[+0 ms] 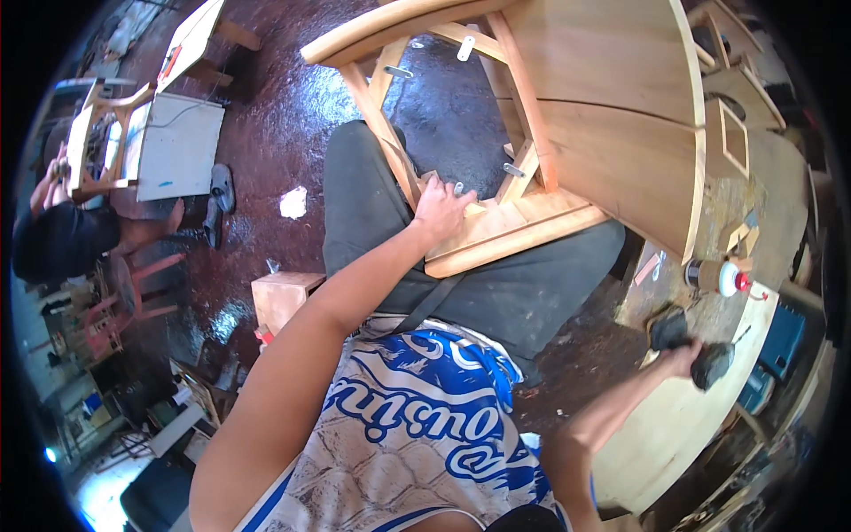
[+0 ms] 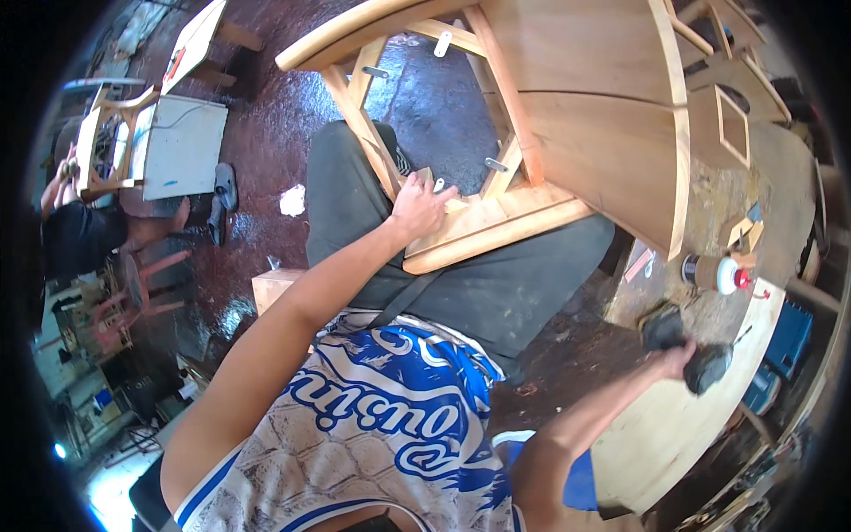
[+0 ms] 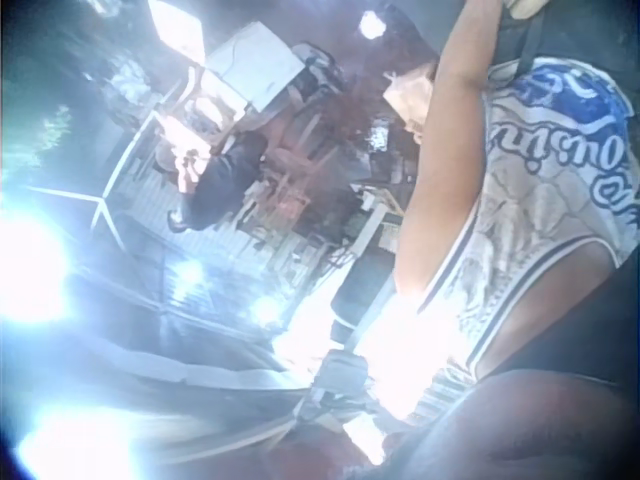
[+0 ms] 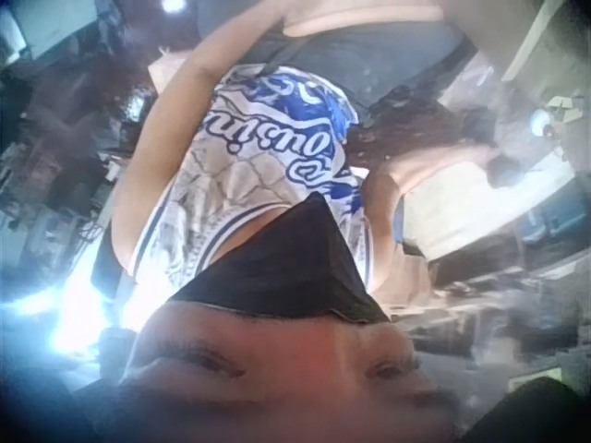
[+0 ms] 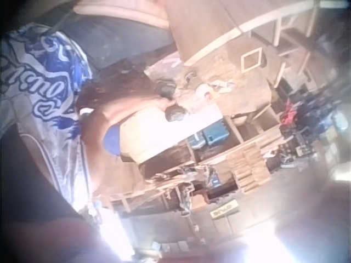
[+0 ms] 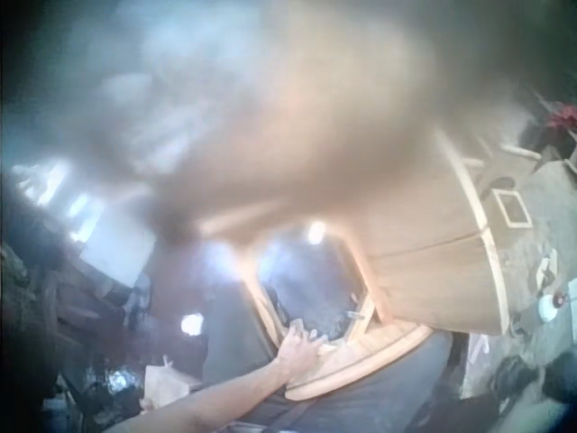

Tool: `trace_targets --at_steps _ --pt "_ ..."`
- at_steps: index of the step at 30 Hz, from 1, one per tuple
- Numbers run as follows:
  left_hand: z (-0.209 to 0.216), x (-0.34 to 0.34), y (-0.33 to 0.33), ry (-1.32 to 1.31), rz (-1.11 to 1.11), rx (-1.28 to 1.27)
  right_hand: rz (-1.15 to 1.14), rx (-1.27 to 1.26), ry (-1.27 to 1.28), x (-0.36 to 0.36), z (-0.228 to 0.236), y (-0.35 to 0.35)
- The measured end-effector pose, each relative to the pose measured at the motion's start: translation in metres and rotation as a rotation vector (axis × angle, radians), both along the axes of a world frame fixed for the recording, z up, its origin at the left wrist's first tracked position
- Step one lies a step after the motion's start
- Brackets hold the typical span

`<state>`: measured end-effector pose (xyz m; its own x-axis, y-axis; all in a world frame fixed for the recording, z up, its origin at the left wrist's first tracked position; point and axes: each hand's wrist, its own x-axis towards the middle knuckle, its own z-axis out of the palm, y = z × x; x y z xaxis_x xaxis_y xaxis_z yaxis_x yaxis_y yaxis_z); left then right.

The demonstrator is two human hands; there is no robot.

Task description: The person assembles wooden chairs by applying glue to wooden blocks and then securing them to the chair frame using a power drill.

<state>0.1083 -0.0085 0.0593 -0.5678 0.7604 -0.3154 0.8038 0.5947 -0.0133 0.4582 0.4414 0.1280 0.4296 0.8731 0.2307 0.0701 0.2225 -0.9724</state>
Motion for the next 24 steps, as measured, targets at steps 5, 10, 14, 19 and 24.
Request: trace_targets --at_steps 5,10,14,19,24 --pt "-0.005 0.014 -0.005 0.028 0.028 0.011 0.749 -0.030 -0.054 0.027 0.144 -0.068" --pt "0.001 0.013 -0.005 -0.096 0.178 0.101 1.466 0.170 -0.610 -0.059 0.249 -0.128" --pt "-0.004 0.018 0.000 -0.116 0.252 0.164 1.495 -0.496 -0.717 -0.193 0.205 -0.171" --pt "0.019 0.011 0.000 -0.310 0.302 0.126 1.829 -0.863 -1.294 -0.357 0.119 -0.195" --pt "0.029 0.006 -0.005 -0.425 0.308 0.098 1.886 -0.965 -1.544 -0.420 0.069 -0.216"
